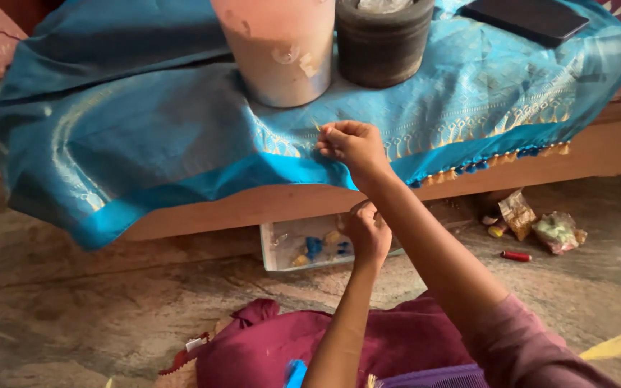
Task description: The person is preparing hair-like tassels or decorations by combing and tying yellow fibers to a blue and gold fabric border.
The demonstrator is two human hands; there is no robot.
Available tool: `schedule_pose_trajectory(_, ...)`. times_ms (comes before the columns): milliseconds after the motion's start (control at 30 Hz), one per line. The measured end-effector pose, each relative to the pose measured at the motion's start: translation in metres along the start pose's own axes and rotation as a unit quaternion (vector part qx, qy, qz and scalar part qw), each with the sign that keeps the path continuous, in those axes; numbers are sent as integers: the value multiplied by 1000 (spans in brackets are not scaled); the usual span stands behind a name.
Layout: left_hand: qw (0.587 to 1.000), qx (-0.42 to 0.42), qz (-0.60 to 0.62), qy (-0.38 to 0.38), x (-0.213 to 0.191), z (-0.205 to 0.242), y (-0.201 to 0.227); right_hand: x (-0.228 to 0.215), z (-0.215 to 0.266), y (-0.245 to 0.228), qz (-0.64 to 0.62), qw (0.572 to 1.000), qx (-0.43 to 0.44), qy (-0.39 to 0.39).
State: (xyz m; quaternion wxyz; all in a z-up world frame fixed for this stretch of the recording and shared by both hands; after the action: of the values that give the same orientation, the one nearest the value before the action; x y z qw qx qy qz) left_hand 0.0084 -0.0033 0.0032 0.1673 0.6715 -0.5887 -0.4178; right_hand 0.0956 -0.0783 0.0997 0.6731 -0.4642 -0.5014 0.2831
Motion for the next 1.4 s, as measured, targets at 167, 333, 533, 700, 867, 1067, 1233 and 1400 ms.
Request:
schedule_pose_trajectory(167,999,5,34,8,-4,-3,5,14,6,-14,21,999,-8,-22)
schedule_pose_trajectory(333,999,38,11,33,-10,-5,5,14,-4,-2,34,999,-8,-27)
schedule_pose_trajectory(533,1000,21,19,8,5,-1,-16,12,-7,0,24,1000,-2,3)
schedule_pose_trajectory(700,1000,2,13,5,12,1,-26,12,0,-4,44,999,-12,23)
schedule_pose_trajectory(867,1000,1,-12,-2,28,5,-44,-2,8,17,53,996,-65,37)
schedule_pose_trajectory(1067,998,48,-16,45,19,3,-35,-5,27,10,46,992,-112,19)
schedule_pose_trajectory(1233,976,-24,213,29,41,14,-70,7,86,-9,142,977,-158,14)
schedule_pose_trajectory(1400,824,-124,552,25,118,55,-154,35,179,-37,334,909,-229,96)
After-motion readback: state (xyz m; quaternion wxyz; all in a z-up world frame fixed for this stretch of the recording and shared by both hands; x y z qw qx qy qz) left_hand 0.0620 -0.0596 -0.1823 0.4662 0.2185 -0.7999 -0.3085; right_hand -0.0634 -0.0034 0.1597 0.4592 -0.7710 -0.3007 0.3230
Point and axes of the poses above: each hand's wrist, its own z-axis away from the middle knuckle, its own x-axis out of the palm, y = z × x, the point moved 5 cm from there along -z, towards the middle knuckle, and after that the axes turned 8 degrees about x, right-handed, at the moved point
